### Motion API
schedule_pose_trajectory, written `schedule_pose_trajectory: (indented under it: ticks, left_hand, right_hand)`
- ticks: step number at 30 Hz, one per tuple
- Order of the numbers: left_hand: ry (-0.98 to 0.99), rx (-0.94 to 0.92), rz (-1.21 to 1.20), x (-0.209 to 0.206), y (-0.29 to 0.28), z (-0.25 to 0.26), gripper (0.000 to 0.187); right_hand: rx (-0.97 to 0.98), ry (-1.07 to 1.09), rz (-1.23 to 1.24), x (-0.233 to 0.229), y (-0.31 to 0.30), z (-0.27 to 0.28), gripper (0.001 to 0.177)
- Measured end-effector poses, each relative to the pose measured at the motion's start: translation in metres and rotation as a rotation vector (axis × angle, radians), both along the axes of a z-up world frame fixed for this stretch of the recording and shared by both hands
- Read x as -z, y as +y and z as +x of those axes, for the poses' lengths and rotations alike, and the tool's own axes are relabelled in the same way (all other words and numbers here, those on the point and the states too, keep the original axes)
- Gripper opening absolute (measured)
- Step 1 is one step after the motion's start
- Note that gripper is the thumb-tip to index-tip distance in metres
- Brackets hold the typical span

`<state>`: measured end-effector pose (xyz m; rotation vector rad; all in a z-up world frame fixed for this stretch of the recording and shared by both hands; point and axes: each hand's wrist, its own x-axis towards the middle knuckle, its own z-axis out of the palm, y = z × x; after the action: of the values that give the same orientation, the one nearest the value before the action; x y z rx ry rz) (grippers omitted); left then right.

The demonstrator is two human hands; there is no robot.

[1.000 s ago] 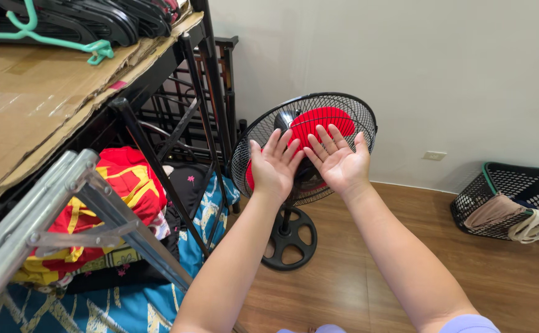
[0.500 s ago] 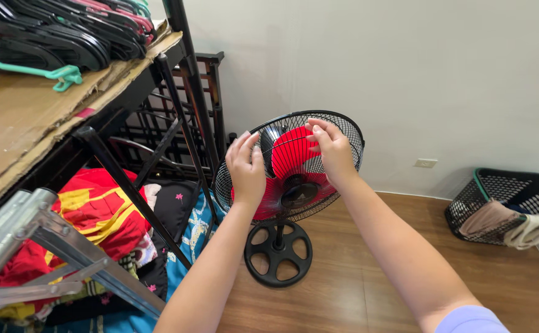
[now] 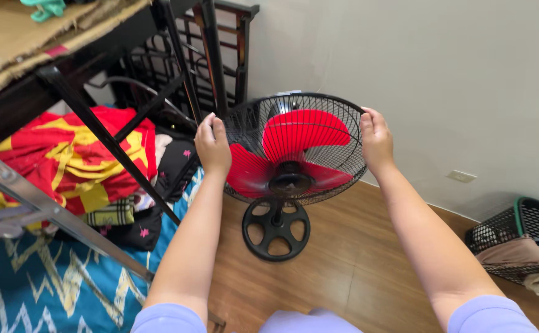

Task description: The person disassembles a standing electric fan by hand. They remove the front grille, unscrew the central hub to detach the red fan blades, and then remove the rear grille and motor housing components.

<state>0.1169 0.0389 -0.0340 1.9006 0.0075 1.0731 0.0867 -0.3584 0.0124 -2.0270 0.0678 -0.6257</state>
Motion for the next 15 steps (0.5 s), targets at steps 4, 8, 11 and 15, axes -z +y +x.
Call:
schedule_pose_trajectory:
  ticks: [4, 8, 11, 15]
  left_hand:
    - [0.056, -0.047, -0.13, 0.007, 0.0, 0.002, 0.046]
    - [0.055, -0.173, -0.104, 0.014, -0.005, 0.004, 0.045]
    - [0.051, -0.171, -0.103, 0.016, 0.001, 0.0, 0.045]
    - [0.054, -0.035, -0.26, 0.013, 0.007, -0.005, 0.046]
  right_hand:
    - [-0.031, -0.072, -0.027, 0.034, -0.019, 0.014, 0.064]
    - [-0.026, -0.189, -0.047, 0.063, -0.028, 0.031, 0.072]
    - [-0.03, -0.246, -0.035, 0.078, -0.033, 0.028, 0.076]
    - [0.039, -0.066, 0.097, 0.086, -0.021, 0.022, 0.074]
